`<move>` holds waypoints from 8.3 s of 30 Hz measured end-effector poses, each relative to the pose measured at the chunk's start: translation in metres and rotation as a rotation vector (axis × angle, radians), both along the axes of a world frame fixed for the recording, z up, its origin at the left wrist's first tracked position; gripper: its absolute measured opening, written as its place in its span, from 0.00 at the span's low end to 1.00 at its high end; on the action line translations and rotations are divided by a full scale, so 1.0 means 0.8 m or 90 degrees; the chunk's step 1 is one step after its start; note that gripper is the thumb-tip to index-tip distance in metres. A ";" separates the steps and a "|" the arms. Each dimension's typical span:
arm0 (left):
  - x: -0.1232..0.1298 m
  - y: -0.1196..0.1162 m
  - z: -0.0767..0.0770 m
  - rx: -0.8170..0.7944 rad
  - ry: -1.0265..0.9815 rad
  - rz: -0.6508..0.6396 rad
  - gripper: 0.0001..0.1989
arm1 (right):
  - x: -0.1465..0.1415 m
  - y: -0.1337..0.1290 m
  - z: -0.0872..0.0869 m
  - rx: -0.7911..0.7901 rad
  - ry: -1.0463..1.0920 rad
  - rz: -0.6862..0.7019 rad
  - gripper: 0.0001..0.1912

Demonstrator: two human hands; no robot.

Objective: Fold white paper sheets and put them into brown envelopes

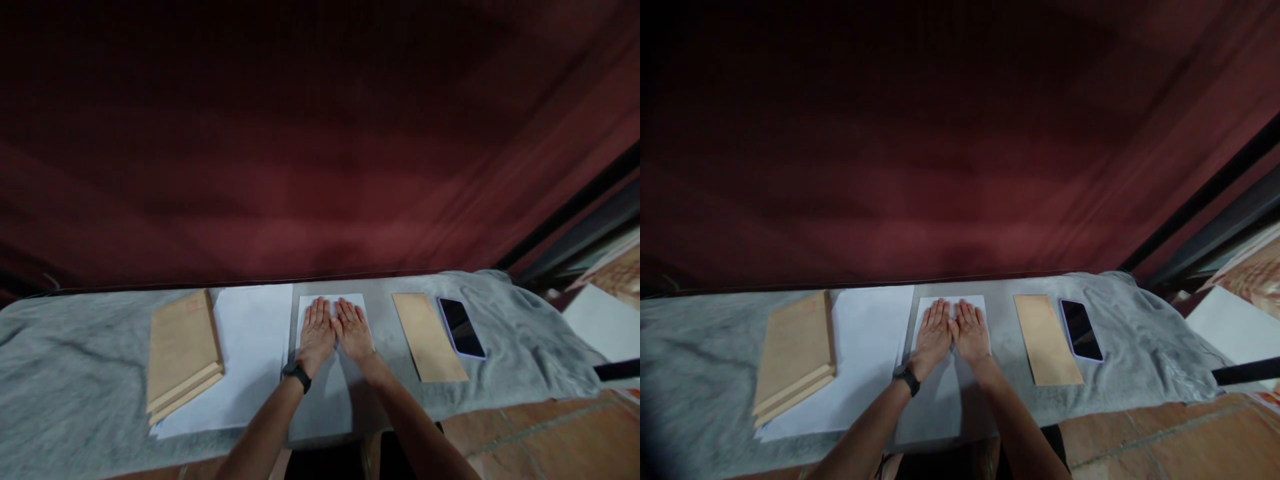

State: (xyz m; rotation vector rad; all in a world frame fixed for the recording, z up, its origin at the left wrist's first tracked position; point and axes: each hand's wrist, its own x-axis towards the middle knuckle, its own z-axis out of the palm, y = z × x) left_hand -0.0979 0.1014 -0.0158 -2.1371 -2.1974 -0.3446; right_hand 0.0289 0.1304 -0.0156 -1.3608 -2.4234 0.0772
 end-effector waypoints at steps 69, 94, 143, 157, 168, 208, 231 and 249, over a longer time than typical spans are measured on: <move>-0.028 -0.253 0.019 -0.004 -0.061 -0.210 0.28 | 0.150 -0.184 0.001 0.035 -0.003 -0.032 0.28; 0.017 -0.134 0.019 0.102 0.018 0.042 0.28 | 0.092 -0.116 0.002 -0.023 0.030 -0.141 0.27; -0.020 -0.210 0.015 -0.004 -0.022 -0.189 0.29 | 0.165 -0.098 -0.003 -0.015 0.039 0.044 0.26; -0.028 -0.235 0.040 -0.049 -0.098 -0.216 0.32 | 0.187 -0.126 -0.002 -0.040 0.067 0.073 0.28; -0.031 -0.226 0.064 0.026 -0.367 -0.135 0.19 | 0.201 -0.121 -0.004 -0.170 0.194 0.083 0.38; -0.026 -0.169 0.028 0.094 -0.492 0.138 0.33 | 0.123 -0.135 0.011 -0.013 0.075 -0.174 0.27; 0.042 -0.169 -0.005 0.068 -0.017 -0.054 0.31 | 0.064 -0.165 0.001 0.028 0.048 0.000 0.29; 0.029 -0.191 0.008 0.107 -0.096 0.048 0.31 | 0.127 -0.157 -0.019 0.067 0.003 -0.122 0.29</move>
